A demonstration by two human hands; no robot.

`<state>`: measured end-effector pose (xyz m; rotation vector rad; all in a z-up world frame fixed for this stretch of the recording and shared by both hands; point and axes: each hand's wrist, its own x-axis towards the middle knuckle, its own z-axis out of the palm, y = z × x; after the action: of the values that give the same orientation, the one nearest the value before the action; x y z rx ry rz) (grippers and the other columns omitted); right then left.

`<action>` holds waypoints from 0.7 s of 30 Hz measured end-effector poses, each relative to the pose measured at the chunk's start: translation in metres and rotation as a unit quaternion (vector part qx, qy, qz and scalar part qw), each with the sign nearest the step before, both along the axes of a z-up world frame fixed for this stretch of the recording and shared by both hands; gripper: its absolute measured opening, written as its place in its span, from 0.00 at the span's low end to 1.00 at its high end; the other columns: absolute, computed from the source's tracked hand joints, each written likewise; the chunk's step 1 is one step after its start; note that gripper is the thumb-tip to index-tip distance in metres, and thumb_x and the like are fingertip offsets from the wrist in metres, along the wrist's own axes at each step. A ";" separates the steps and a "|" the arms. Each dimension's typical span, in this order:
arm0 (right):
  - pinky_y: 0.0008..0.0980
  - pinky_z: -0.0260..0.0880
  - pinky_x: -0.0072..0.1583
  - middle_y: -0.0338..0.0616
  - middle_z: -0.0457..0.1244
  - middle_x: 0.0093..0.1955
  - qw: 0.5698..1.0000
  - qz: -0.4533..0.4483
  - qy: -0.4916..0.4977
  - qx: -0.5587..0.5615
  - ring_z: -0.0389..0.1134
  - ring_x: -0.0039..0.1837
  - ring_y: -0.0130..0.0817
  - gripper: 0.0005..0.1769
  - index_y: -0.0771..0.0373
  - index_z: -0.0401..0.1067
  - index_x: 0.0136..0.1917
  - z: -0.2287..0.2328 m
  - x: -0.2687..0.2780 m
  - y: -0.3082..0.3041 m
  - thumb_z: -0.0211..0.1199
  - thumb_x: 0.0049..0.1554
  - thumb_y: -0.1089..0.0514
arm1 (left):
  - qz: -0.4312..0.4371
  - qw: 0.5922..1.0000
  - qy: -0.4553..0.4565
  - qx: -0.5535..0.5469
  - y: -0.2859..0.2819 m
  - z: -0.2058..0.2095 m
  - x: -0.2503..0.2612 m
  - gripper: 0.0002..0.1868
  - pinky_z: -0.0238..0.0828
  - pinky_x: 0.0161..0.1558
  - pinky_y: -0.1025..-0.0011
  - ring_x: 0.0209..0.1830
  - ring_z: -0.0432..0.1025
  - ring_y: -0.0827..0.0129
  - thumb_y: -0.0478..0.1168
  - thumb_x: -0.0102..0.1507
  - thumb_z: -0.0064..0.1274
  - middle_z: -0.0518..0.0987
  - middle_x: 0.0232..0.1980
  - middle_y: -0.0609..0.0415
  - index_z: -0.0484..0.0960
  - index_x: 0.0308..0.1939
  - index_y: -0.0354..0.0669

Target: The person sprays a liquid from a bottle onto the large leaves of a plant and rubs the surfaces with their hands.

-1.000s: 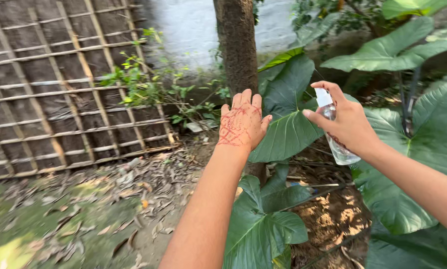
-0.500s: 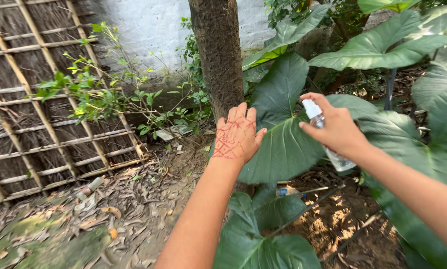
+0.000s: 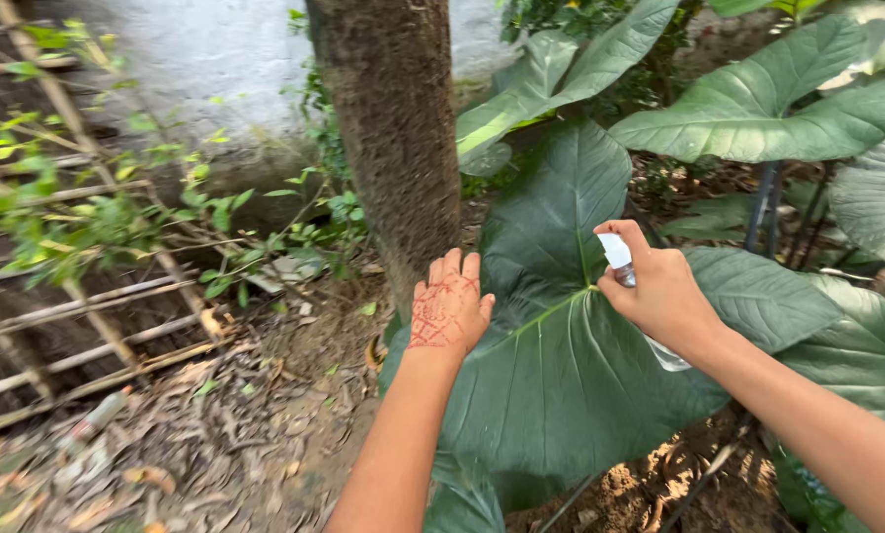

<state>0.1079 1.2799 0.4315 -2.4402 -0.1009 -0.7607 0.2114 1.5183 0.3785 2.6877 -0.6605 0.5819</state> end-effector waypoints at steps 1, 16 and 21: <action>0.45 0.70 0.43 0.53 0.68 0.34 1.000 0.001 -0.018 0.002 0.72 0.37 0.50 0.30 0.55 0.62 0.67 -0.001 0.005 0.000 0.64 0.52 0.62 | -0.008 1.000 0.011 -0.007 -0.003 -0.005 0.013 0.34 0.62 0.63 0.48 0.70 0.59 0.52 0.50 0.59 0.60 0.64 0.72 0.47 0.67 0.66 0.44; 0.33 0.62 0.34 0.45 0.63 0.28 0.990 -0.053 -0.005 0.134 0.62 0.27 0.29 0.27 0.56 0.64 0.64 -0.011 0.056 0.015 0.62 0.51 0.62 | -0.119 0.972 0.120 -0.165 -0.070 -0.050 0.135 0.29 0.65 0.64 0.55 0.66 0.63 0.44 0.37 0.60 0.55 0.64 0.68 0.41 0.65 0.65 0.41; 0.33 0.60 0.33 0.42 0.64 0.27 0.988 -0.075 0.004 0.136 0.59 0.25 0.30 0.26 0.56 0.64 0.63 -0.018 0.064 0.018 0.62 0.52 0.62 | -0.107 0.960 0.148 -0.213 -0.084 -0.073 0.156 0.30 0.65 0.65 0.56 0.67 0.64 0.44 0.32 0.60 0.52 0.65 0.67 0.39 0.63 0.67 0.41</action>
<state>0.1723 1.2983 0.4135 -2.2083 0.1802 -0.7739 0.3669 1.4338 0.3060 2.2020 -0.6447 0.2239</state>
